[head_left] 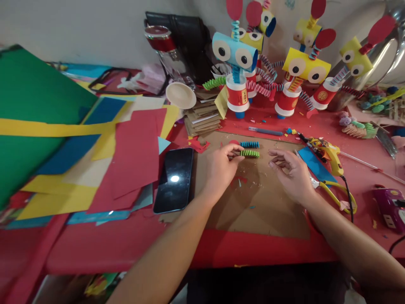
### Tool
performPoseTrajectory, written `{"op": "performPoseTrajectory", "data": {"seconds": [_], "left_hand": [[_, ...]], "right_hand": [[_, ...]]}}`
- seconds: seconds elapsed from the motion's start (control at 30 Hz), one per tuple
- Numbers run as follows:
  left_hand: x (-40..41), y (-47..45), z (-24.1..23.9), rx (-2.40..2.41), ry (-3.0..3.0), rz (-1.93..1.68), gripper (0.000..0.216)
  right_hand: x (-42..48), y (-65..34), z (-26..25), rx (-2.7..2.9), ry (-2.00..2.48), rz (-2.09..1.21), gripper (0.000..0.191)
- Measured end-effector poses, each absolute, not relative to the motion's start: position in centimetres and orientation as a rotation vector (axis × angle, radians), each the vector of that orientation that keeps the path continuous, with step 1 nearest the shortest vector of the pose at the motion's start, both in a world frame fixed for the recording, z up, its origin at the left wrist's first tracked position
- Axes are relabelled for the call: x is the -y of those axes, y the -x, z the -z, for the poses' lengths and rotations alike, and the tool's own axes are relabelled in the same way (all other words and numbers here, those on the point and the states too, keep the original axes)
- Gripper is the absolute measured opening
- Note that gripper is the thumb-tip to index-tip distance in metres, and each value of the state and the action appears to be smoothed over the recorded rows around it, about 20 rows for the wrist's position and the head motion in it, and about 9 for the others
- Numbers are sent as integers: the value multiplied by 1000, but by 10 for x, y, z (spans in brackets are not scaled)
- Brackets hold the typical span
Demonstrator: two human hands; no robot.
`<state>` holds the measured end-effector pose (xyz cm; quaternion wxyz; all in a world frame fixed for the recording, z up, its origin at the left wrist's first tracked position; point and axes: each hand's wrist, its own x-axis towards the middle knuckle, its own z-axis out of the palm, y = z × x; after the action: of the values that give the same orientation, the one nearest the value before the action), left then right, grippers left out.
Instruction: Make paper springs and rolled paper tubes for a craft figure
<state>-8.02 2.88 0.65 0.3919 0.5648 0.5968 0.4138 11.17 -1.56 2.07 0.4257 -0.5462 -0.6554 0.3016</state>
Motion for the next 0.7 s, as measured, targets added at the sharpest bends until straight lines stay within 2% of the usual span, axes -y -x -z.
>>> {"op": "performPoseTrajectory", "data": {"seconds": [0.17,0.7], "left_hand": [[-39,78,4,-1601,-1482,-991,18],[-38,71,-2,-1726,-1557,-925,17]], "right_hand": [[15,-113,-18,1657,1381,-728,23],[14,-113,-17,1726,1372,-674,22]]}}
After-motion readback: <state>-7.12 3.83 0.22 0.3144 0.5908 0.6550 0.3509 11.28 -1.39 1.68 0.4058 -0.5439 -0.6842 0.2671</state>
